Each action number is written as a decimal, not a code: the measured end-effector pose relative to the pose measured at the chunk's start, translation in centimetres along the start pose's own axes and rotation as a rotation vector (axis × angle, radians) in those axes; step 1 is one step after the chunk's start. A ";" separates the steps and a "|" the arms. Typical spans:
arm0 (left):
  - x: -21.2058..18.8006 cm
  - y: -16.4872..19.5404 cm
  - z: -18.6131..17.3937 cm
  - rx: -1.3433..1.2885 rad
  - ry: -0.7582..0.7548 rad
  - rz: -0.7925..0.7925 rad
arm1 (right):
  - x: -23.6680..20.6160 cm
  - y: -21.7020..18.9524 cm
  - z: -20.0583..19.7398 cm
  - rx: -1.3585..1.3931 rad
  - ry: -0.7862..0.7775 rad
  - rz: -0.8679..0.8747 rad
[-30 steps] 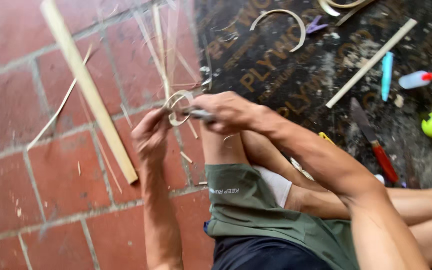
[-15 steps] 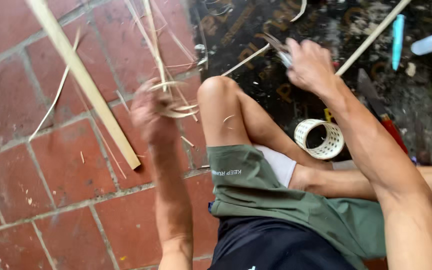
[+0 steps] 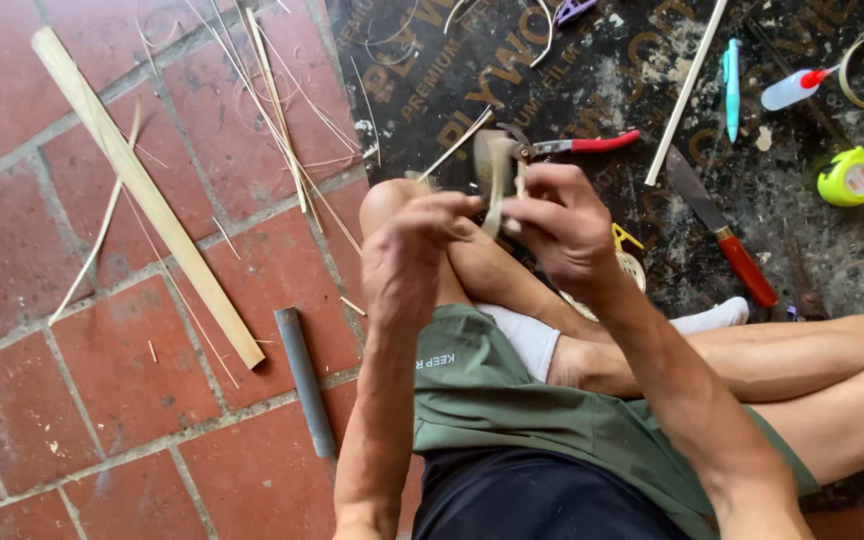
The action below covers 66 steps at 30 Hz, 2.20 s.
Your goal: The person sits on the floor weaving a bamboo basket. They press and tuck a thin bamboo strip around the rim of a woven basket body, split and trim bamboo strips with a knife, shape a strip around a metal cylinder form, and secure the strip to the basket with a yellow clip.
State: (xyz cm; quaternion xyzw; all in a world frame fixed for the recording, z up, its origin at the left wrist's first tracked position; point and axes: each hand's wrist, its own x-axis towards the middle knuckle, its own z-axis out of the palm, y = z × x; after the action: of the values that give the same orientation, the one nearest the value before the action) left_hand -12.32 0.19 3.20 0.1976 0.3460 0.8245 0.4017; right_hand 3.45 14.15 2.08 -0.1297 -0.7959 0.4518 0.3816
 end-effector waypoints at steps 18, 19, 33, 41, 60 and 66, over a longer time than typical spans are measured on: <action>-2.1 -4.6 -0.9 0.022 -0.003 -0.373 | -4.8 -1.1 -7.5 0.701 0.170 0.709; -2.5 -5.2 -0.1 0.019 0.068 -0.343 | -4.6 -2.1 -7.5 0.294 0.232 0.495; -5.6 -5.9 0.2 -0.027 -0.197 -0.783 | -6.3 -6.2 -7.3 -0.046 -0.247 -0.083; -4.4 -5.2 -1.0 -0.380 0.149 -0.369 | -11.6 -0.1 -11.2 0.799 0.482 0.728; -8.2 -3.8 5.4 1.619 -0.782 0.234 | -11.1 -0.6 -9.2 0.132 0.221 0.548; -6.3 1.5 5.1 1.521 -0.480 0.328 | -10.4 10.9 -16.9 -0.791 0.197 0.482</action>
State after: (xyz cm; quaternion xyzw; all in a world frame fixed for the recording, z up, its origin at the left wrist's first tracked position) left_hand -6.29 -3.37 7.42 0.6360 0.6825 0.3474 0.0948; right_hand 21.27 24.96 -6.83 -0.4884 -0.8140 0.1751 0.2610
